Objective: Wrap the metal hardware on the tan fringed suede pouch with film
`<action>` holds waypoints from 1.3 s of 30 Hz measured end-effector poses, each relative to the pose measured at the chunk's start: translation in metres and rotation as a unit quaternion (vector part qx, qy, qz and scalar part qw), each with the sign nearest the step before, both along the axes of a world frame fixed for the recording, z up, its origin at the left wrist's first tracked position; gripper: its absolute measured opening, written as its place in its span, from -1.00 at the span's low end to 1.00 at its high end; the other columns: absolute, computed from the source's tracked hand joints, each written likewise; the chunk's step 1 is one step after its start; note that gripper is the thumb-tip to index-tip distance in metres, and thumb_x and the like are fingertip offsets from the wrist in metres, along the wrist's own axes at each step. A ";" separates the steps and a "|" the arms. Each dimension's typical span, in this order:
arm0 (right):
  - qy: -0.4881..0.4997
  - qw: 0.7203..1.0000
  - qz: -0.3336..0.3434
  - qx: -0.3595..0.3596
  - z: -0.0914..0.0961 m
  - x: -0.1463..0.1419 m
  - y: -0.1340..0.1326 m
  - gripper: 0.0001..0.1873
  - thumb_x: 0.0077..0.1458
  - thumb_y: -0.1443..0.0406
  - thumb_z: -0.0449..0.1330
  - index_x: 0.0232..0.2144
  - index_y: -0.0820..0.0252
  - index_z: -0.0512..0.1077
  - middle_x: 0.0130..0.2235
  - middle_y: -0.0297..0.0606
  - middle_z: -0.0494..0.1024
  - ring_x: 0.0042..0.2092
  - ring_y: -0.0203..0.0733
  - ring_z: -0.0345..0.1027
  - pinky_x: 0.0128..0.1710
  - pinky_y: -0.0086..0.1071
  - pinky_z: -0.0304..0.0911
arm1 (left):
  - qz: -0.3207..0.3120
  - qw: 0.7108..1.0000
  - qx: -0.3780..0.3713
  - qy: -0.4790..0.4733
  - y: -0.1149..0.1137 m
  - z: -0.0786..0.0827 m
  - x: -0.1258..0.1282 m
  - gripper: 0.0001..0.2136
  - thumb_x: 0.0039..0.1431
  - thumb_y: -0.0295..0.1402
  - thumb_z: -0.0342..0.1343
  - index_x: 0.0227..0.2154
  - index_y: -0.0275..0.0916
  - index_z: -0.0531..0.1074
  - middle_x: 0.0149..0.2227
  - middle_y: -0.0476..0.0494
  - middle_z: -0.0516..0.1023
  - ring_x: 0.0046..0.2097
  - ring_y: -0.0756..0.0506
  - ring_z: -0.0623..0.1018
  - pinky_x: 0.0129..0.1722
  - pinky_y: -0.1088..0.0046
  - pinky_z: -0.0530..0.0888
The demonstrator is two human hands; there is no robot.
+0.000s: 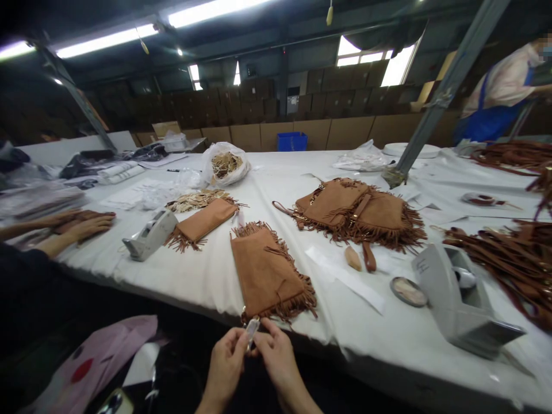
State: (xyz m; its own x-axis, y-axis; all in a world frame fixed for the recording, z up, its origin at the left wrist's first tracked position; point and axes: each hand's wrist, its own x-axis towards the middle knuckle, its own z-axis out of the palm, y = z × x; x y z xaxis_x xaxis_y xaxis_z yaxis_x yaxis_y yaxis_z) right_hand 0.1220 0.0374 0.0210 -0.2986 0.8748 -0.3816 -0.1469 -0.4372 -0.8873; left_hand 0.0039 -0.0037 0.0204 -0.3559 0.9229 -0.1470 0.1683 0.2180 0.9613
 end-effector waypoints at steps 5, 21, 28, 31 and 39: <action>0.068 0.996 -0.054 -0.034 -0.003 -0.009 -0.001 -0.19 -0.32 0.13 0.44 -0.02 0.34 0.28 -0.47 -0.29 0.58 -0.51 -0.26 0.36 -0.40 -0.40 0.26 | -0.012 1.000 -0.006 0.008 -0.002 -0.007 0.002 -0.57 0.17 0.03 -0.07 -0.47 -0.27 0.39 -0.62 0.04 0.36 -0.63 0.06 0.27 -0.61 0.56 0.21; 0.038 0.995 -0.089 -0.016 -0.005 -0.013 -0.001 -0.17 -0.36 0.08 0.44 -0.03 0.35 0.35 -0.50 -0.30 0.56 -0.43 -0.18 0.39 -0.37 -0.38 0.29 | 0.047 0.991 -0.020 -0.121 0.003 -0.011 0.004 -0.59 0.01 0.02 0.13 -0.39 -0.31 0.44 -0.56 -0.06 0.50 -0.63 0.06 0.35 -0.64 0.57 0.27; 0.037 0.998 -0.050 0.004 -0.008 -0.010 -0.001 -0.21 -0.23 0.12 0.39 0.02 0.37 0.28 -0.56 -0.39 0.50 -0.53 -0.28 0.31 -0.48 -0.43 0.21 | 0.066 0.959 -0.048 -0.271 0.006 -0.019 0.002 -0.59 -0.15 -0.04 0.29 -0.48 -0.35 0.41 -0.60 -0.06 0.50 -0.65 0.09 0.37 -0.66 0.62 0.25; 0.044 0.998 -0.034 0.005 -0.013 -0.011 0.002 -0.23 -0.22 0.10 0.38 0.01 0.33 0.27 -0.54 -0.38 0.51 -0.48 -0.25 0.36 -0.45 -0.43 0.23 | 0.064 0.941 -0.072 -0.324 0.007 -0.017 0.001 -0.58 -0.23 -0.04 0.33 -0.52 -0.33 0.40 -0.64 -0.02 0.47 -0.67 0.09 0.37 -0.69 0.62 0.22; 0.079 0.995 -0.053 -0.032 -0.019 -0.015 0.012 -0.28 -0.36 0.07 0.45 -0.14 0.19 0.31 -0.52 -0.38 0.51 -0.60 -0.31 0.30 -0.64 -0.52 0.12 | 0.007 0.900 -0.113 -0.422 0.003 -0.018 0.010 -0.52 -0.24 0.03 0.34 -0.46 -0.32 0.41 -0.61 -0.03 0.49 -0.64 0.06 0.41 -0.65 0.59 0.26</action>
